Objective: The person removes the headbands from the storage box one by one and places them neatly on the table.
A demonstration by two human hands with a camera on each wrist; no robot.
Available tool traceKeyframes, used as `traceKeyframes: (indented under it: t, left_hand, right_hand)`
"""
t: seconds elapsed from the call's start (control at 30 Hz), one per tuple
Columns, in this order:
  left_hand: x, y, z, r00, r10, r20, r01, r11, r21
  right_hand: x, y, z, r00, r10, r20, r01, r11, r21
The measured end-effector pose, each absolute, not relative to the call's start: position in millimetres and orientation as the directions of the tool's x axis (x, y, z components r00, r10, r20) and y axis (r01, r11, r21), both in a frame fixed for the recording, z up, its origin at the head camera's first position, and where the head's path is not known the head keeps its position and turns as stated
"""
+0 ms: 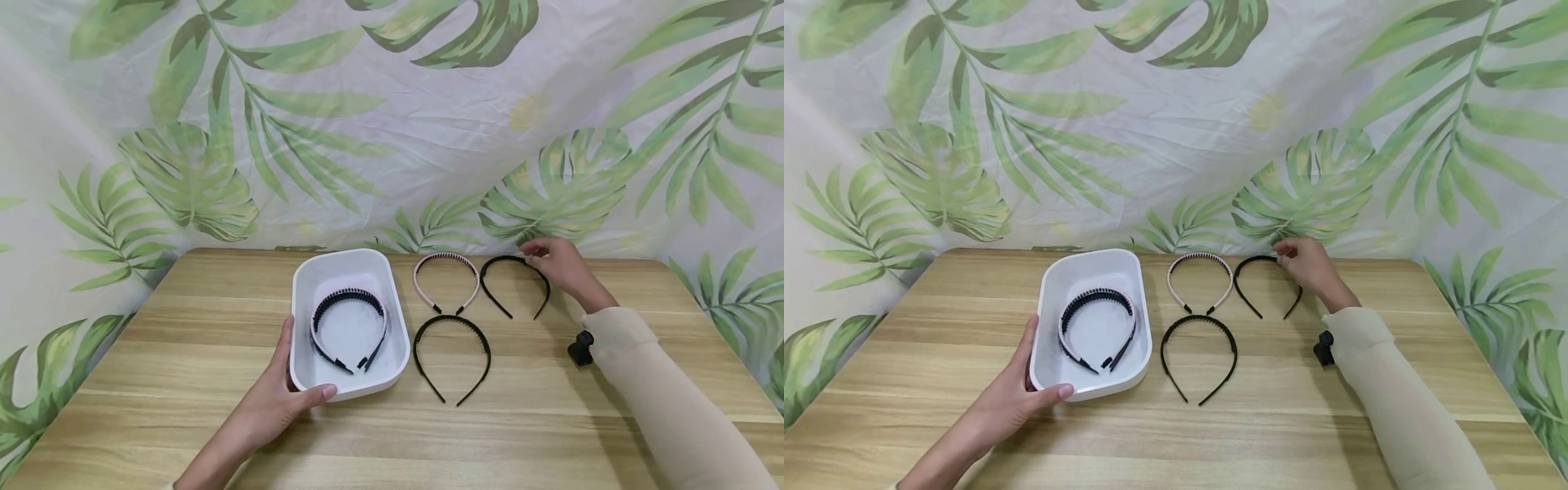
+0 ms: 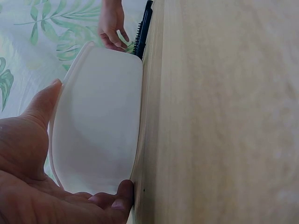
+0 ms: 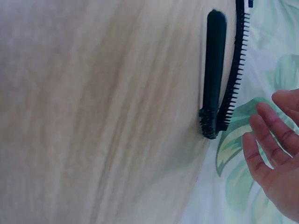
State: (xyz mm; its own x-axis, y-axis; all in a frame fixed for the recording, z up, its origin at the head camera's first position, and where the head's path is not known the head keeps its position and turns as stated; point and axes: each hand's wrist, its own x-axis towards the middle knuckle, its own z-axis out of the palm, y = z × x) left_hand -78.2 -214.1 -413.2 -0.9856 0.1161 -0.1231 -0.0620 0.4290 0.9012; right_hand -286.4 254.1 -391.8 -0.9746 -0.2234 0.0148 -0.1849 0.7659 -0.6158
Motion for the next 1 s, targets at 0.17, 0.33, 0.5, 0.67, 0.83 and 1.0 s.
traceKeyframes:
  t: [0.17, 0.33, 0.5, 0.67, 0.83, 1.0]
  left_hand:
    - [-78.5, -213.9, -413.5, -0.985, 0.115, -0.128, -0.066, 0.435, 0.898]
    - [-78.3, -213.3, -413.3, -0.985, 0.114, -0.13, -0.067, 0.44, 0.896]
    - [-77.6, -212.7, -412.8, -0.985, 0.111, -0.131, -0.069, 0.443, 0.894]
    - [-77.7, -212.8, -412.6, -0.985, 0.113, -0.133, -0.069, 0.444, 0.893]
    - [-77.5, -213.2, -412.2, -0.984, 0.112, -0.139, -0.075, 0.445, 0.892]
    - [-77.5, -213.6, -412.2, -0.983, 0.111, -0.144, -0.079, 0.452, 0.888]
  right_hand:
    - [-276.1, 249.2, -387.3, -0.965, -0.25, 0.079, -0.244, 0.745, -0.621]
    - [-265.5, 241.3, -383.3, -0.948, -0.286, 0.142, -0.311, 0.729, -0.61]
    - [-256.2, 230.3, -379.2, -0.941, -0.295, 0.163, -0.331, 0.718, -0.612]
    - [-250.5, 220.9, -376.2, -0.932, -0.308, 0.193, -0.359, 0.7, -0.617]
    - [-244.5, 209.4, -371.9, -0.921, -0.329, 0.21, -0.384, 0.672, -0.633]
    - [-238.5, 197.4, -369.1, -0.903, -0.365, 0.229, -0.424, 0.658, -0.622]
